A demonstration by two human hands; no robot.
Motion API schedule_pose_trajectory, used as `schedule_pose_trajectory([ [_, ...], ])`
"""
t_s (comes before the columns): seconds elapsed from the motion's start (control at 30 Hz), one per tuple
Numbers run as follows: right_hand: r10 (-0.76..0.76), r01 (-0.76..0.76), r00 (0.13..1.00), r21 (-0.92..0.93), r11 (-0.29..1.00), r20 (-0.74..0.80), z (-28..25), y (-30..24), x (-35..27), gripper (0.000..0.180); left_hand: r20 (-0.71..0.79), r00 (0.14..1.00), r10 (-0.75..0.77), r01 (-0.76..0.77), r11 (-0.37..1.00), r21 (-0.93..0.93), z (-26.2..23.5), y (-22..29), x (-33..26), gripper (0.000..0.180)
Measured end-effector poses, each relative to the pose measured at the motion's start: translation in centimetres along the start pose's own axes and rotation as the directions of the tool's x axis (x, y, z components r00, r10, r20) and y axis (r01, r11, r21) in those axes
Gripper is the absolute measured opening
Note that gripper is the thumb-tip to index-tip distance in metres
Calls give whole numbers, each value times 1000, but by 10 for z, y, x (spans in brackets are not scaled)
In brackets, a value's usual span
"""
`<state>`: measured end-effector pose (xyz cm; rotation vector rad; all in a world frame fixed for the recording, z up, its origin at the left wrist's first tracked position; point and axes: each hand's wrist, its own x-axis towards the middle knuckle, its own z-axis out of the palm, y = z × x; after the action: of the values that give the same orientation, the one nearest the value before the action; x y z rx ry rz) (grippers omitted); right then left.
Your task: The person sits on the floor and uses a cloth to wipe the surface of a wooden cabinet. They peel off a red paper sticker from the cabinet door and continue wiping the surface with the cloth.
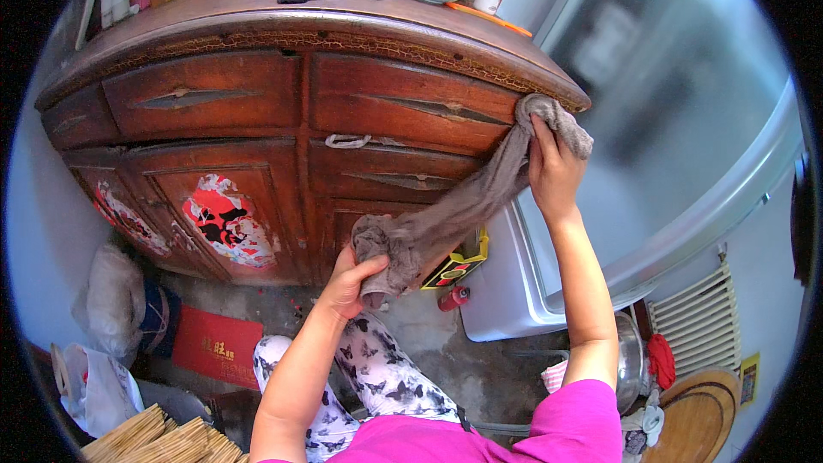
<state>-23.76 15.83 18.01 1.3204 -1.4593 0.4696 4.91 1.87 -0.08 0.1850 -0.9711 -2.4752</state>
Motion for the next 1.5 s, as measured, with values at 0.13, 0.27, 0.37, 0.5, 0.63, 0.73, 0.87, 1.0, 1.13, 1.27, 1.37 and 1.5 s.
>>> schedule_pose_trajectory([
  [0.13,65,-58,994,83,995,-93,20,-15,8,38,-121,991,-53,54,999,3,-8,-2,0,61],
  [0.27,-95,106,988,92,990,-120,38,-69,54,37,-83,996,-18,18,1000,-10,-15,-1,1,55],
  [0.37,-119,146,983,201,969,-140,46,-88,78,39,-87,995,43,-44,999,-12,-29,-7,8,57],
  [0.5,-90,101,991,108,989,-101,42,-57,59,36,-147,989,0,-6,999,-43,-29,-10,12,59],
  [0.63,77,-68,987,71,995,-139,29,3,4,37,-144,980,-140,139,990,-17,-27,-14,15,63],
  [0.73,287,-260,950,195,946,-121,20,12,-18,31,-192,978,-79,102,988,116,-20,-17,11,66],
  [0.87,432,-373,886,294,880,-170,16,5,-6,23,-191,981,-34,64,987,151,-21,-17,9,59],
  [1.0,398,-337,887,260,905,-236,41,-7,-5,21,-192,980,-56,47,998,-52,-36,-14,15,50],
  [1.13,511,-471,853,267,841,-105,48,-14,-47,21,-196,980,10,4,998,70,-35,-17,17,49],
  [1.27,524,-502,852,291,815,3,40,-21,-63,18,-216,976,-4,34,990,135,-30,-15,15,51],
  [1.37,588,-502,795,383,775,-150,41,-14,-16,15,-230,972,36,13,978,207,-30,-20,16,51],
  [1.5,577,-460,777,401,792,-251,55,-16,-5,17,-249,965,78,-38,987,159,-30,-26,20,48],
])
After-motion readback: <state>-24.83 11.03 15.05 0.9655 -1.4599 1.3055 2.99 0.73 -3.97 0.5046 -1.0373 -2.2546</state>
